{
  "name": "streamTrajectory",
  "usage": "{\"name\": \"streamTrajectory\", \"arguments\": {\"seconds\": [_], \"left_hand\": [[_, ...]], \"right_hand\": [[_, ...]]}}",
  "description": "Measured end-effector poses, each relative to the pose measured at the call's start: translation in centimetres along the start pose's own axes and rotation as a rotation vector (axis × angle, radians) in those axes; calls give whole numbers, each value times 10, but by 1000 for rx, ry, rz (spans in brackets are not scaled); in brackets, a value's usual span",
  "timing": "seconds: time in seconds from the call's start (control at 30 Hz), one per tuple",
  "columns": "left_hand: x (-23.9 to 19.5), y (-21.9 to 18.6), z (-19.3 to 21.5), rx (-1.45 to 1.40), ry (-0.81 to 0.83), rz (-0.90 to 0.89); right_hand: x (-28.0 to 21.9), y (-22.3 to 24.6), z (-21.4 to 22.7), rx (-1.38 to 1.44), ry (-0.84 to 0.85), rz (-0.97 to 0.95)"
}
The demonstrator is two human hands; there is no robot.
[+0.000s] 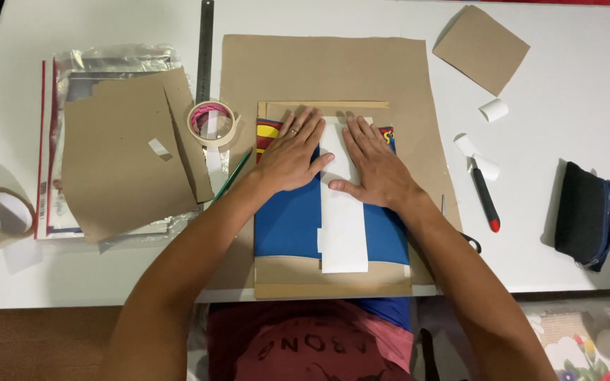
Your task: Securing a piece of fabric with a Superman logo onto a cardboard template using tape and scissors in preparation for printing.
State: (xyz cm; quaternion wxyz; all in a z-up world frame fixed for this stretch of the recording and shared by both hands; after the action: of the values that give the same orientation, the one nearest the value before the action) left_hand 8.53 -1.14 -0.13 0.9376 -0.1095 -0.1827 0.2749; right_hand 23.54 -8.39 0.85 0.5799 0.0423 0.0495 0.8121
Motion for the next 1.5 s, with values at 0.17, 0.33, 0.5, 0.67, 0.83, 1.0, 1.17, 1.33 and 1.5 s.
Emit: {"name": "streamTrajectory", "arguments": {"seconds": [0.17, 0.33, 0.5, 0.67, 0.83, 1.0, 1.17, 1.33, 1.5], "left_hand": [[4, -6, -4, 32, 221, 88], [5, -6, -27, 53, 278, 65], [5, -5, -28, 73, 294, 62], [2, -12, -27, 71, 284, 48], [-11, -47, -6, 81, 143, -78], [-48, -88, 0, 45, 95, -150], [-80, -105, -3, -45, 144, -151], [-108, -110, -4, -50, 129, -162], [-136, -123, -2, -30, -35, -161]], "right_hand": [[-2, -1, -8, -17, 68, -37], [-3, -4, -20, -63, 155, -79], [-7, 1, -19, -108, 193, -88], [-23, 21, -19, -212, 236, -68], [-49, 43, -18, -223, 205, -14], [-79, 66, -17, -168, 171, 10], [-100, 80, -17, -99, 221, -21], [-124, 94, -15, -171, 211, 15], [-149, 112, -11, -138, 73, 61]]}}
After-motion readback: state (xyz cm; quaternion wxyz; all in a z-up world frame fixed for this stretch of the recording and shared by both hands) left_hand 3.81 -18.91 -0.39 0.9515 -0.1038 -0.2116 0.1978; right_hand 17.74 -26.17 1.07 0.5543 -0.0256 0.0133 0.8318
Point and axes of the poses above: each hand's wrist, its own x-axis towards the middle knuckle, its own z-axis out of the back of the hand, y = z × x, the point moved 8 cm from there along x, towards the middle knuckle
